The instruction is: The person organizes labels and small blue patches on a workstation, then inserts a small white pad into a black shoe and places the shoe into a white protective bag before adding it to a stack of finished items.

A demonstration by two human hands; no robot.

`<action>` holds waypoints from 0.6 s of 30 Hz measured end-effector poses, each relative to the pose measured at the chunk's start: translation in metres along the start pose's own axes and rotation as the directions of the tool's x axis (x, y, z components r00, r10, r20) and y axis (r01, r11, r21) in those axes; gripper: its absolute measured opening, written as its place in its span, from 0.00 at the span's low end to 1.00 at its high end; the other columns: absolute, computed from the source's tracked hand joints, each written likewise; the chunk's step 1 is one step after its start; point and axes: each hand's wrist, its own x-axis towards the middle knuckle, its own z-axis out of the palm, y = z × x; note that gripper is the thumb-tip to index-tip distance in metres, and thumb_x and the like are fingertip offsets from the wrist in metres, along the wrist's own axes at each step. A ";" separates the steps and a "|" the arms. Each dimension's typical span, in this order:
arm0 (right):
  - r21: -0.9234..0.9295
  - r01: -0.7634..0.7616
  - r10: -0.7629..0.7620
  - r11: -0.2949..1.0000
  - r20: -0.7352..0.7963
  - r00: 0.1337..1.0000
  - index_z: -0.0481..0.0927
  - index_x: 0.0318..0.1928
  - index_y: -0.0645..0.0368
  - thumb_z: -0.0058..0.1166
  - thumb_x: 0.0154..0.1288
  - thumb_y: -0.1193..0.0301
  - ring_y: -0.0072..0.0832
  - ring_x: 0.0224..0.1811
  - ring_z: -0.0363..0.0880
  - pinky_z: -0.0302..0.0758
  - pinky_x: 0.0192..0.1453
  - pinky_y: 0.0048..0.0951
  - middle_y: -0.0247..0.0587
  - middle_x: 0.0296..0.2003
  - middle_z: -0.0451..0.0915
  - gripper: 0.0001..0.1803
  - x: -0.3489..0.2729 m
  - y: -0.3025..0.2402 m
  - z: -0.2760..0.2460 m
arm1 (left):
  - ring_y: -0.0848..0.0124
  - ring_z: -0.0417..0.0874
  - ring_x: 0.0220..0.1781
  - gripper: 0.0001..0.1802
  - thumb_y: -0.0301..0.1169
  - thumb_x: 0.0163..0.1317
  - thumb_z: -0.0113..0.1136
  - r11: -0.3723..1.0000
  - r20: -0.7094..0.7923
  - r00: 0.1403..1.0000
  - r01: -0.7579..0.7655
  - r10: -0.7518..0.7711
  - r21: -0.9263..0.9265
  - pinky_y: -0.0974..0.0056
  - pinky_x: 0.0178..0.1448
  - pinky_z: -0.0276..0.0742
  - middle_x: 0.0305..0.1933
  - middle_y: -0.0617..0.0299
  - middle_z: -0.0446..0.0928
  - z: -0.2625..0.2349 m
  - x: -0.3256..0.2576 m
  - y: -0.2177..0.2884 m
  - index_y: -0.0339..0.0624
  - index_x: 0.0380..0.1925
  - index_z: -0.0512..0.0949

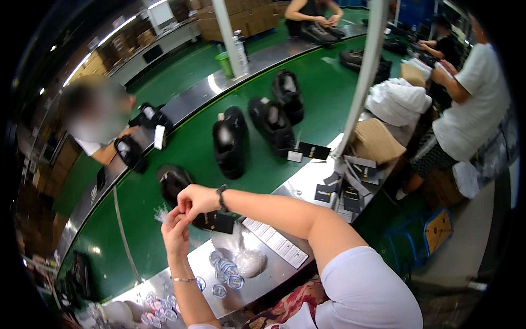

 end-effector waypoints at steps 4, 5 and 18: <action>-0.007 -0.041 0.041 0.999 0.015 0.999 0.75 0.31 0.64 0.61 0.50 0.77 0.20 0.31 0.79 0.74 0.35 0.21 0.38 0.25 0.80 0.08 0.002 -0.007 0.003 | 0.87 0.61 0.15 0.19 0.18 0.53 0.55 1.000 -0.014 1.000 0.021 -0.021 0.007 0.80 0.15 0.46 0.27 0.63 0.76 -0.008 -0.004 0.003 0.28 0.47 0.71; -0.113 -0.035 0.032 0.993 -0.031 0.999 0.75 0.32 0.64 0.60 0.51 0.76 0.21 0.31 0.79 0.74 0.35 0.22 0.39 0.25 0.80 0.08 0.000 -0.013 0.004 | 0.86 0.65 0.17 0.18 0.18 0.54 0.55 0.998 -0.047 0.998 0.044 -0.042 0.033 0.80 0.18 0.52 0.28 0.62 0.77 -0.010 -0.005 0.006 0.28 0.47 0.71; -0.976 0.192 -0.262 0.100 0.161 0.952 0.80 0.23 0.60 0.51 0.50 0.64 0.40 0.33 0.78 0.75 0.37 0.37 0.45 0.25 0.78 0.12 0.056 -0.029 -0.005 | 0.79 0.72 0.30 0.08 0.24 0.61 0.54 0.905 -0.475 0.801 -0.186 0.365 0.382 0.75 0.35 0.66 0.29 0.64 0.74 -0.054 -0.014 0.014 0.29 0.37 0.75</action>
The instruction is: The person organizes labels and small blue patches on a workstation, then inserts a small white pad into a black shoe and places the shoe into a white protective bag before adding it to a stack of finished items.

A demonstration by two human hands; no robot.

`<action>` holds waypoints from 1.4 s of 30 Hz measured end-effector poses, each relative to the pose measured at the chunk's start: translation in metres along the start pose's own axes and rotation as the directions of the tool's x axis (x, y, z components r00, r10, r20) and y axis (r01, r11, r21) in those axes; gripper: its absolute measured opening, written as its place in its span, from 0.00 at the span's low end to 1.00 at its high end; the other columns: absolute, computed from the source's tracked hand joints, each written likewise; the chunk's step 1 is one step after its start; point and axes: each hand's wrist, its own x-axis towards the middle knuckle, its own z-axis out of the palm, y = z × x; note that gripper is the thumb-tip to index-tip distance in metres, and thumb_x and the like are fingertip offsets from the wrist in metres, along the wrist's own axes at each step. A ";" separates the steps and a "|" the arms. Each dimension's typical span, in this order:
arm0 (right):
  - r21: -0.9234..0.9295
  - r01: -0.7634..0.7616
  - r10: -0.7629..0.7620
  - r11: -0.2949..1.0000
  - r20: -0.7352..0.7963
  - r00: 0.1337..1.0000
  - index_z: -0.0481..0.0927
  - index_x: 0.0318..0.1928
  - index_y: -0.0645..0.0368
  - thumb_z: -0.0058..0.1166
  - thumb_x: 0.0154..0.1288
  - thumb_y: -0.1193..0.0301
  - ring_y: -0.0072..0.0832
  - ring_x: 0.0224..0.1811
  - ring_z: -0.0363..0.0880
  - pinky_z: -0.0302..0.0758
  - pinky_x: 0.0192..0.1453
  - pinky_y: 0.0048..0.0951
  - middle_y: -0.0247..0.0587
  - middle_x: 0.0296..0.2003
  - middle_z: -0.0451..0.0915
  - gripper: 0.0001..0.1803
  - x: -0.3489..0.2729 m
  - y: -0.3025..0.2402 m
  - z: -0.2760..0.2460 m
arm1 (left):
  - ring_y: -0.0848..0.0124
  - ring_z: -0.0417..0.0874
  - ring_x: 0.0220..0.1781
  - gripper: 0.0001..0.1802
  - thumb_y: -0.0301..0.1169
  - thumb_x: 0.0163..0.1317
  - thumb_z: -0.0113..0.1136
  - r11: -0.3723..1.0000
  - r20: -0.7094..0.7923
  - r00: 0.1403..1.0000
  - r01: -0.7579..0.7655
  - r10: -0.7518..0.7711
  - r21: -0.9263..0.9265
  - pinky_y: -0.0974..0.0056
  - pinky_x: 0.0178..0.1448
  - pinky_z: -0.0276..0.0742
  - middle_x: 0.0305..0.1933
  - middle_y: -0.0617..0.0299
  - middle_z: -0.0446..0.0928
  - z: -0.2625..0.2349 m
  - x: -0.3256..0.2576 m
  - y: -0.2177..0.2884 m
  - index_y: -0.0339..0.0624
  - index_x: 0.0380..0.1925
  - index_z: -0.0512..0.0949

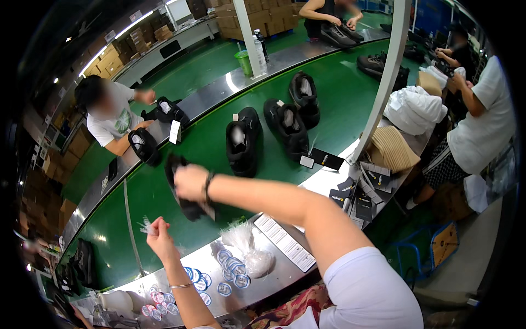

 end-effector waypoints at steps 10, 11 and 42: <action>0.046 -0.482 0.421 0.875 -0.563 0.711 0.74 0.32 0.68 0.53 0.60 0.64 0.38 0.30 0.74 0.68 0.35 0.34 0.46 0.27 0.75 0.16 -0.110 0.158 -0.220 | 0.54 0.79 0.33 0.14 0.26 0.50 0.61 0.667 0.630 0.548 -0.742 0.550 0.064 0.58 0.35 0.76 0.35 0.54 0.78 0.234 -0.039 0.034 0.40 0.40 0.77; -0.099 -0.539 0.393 0.836 -0.577 0.716 0.76 0.29 0.66 0.54 0.57 0.65 0.48 0.36 0.73 0.70 0.39 0.39 0.51 0.31 0.74 0.14 -0.122 0.176 -0.220 | 0.54 0.80 0.32 0.16 0.30 0.50 0.62 0.610 0.665 0.496 -0.789 0.558 0.076 0.58 0.34 0.76 0.35 0.51 0.77 0.264 -0.048 0.035 0.39 0.40 0.76; 0.989 -0.115 0.725 -0.099 0.150 0.672 0.74 0.48 0.65 0.46 0.67 0.69 0.15 0.32 0.70 0.71 0.41 0.19 0.31 0.35 0.76 0.14 -0.218 -0.030 -0.101 | 0.87 0.55 0.12 0.08 0.27 0.62 0.47 0.849 0.900 0.303 0.514 -0.313 0.122 0.78 0.13 0.46 0.19 0.70 0.69 0.184 -0.111 0.097 0.37 0.28 0.74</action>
